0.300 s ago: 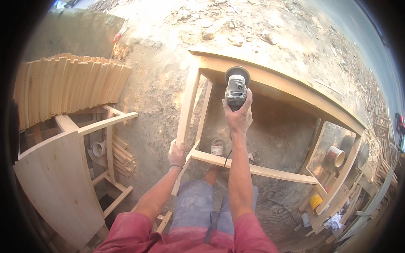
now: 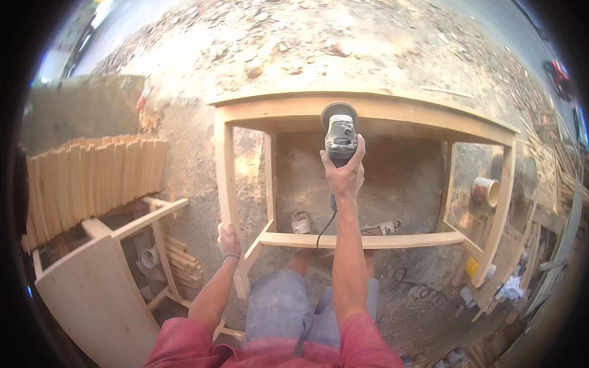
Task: The person sands the surfaces and edges of a wooden table frame using a power sander.
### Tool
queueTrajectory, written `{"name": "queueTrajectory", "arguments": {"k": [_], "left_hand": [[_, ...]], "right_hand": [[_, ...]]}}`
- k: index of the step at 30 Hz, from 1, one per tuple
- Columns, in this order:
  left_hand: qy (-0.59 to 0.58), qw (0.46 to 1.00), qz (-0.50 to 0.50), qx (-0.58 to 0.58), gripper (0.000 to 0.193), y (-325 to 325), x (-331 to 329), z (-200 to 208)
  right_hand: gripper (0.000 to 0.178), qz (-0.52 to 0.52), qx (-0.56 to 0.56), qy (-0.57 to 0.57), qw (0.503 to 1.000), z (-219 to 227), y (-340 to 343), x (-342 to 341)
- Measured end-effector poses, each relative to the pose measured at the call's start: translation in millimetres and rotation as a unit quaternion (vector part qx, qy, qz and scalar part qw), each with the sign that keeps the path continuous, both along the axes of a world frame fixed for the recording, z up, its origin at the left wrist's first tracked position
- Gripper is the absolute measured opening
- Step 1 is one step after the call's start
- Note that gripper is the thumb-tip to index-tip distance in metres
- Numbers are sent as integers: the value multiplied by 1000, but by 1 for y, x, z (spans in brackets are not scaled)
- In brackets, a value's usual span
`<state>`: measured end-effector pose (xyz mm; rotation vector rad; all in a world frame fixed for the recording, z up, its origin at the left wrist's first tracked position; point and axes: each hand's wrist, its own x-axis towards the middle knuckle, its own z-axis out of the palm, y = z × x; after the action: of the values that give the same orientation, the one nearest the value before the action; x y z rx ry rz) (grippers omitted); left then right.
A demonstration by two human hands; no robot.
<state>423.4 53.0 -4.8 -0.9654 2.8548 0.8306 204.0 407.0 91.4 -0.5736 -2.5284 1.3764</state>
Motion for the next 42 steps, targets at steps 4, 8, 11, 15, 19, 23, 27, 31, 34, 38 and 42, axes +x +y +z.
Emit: {"name": "queueTrajectory", "arguments": {"k": [4, 8, 11, 15, 19, 23, 27, 31, 34, 38, 42], "left_hand": [[38, 999, 12, -15, 64, -20, 18, -11], [74, 991, -67, -86, 69, 51, -33, 11], [24, 966, -229, -115, 75, 175, -120, 42], [180, 854, -475, -109, 86, 356, -243, 49], [192, 813, -537, -118, 106, 535, -344, 73], [-7, 813, -573, -101, 120, 628, -388, 96], [-117, 780, -572, -226, 120, 641, -396, 89], [-179, 767, -592, -171, 118, 645, -402, 100], [-199, 771, -572, -197, 112, 644, -408, 97], [-212, 783, -564, -155, 109, 632, -414, 87], [-223, 776, -558, -192, 104, 642, -412, 92]], "right_hand": [[92, -19, -3, 9, 1000, 1, 90, 1], [91, -58, -20, 28, 998, 8, 215, 18], [91, -80, -18, 40, 996, 2, 302, 29], [93, -77, 4, 26, 997, 10, 387, 26], [93, -88, 22, 27, 995, 13, 474, 23], [93, -98, 36, 52, 993, 14, 546, 17], [90, -107, 17, 49, 993, 21, 605, 14], [88, -118, -4, 45, 992, 28, 649, 17], [88, -123, -45, 39, 991, 35, 658, 15], [86, -127, -38, 44, 990, 37, 651, 5], [90, -157, -78, 78, 982, 41, 638, 20]]}}
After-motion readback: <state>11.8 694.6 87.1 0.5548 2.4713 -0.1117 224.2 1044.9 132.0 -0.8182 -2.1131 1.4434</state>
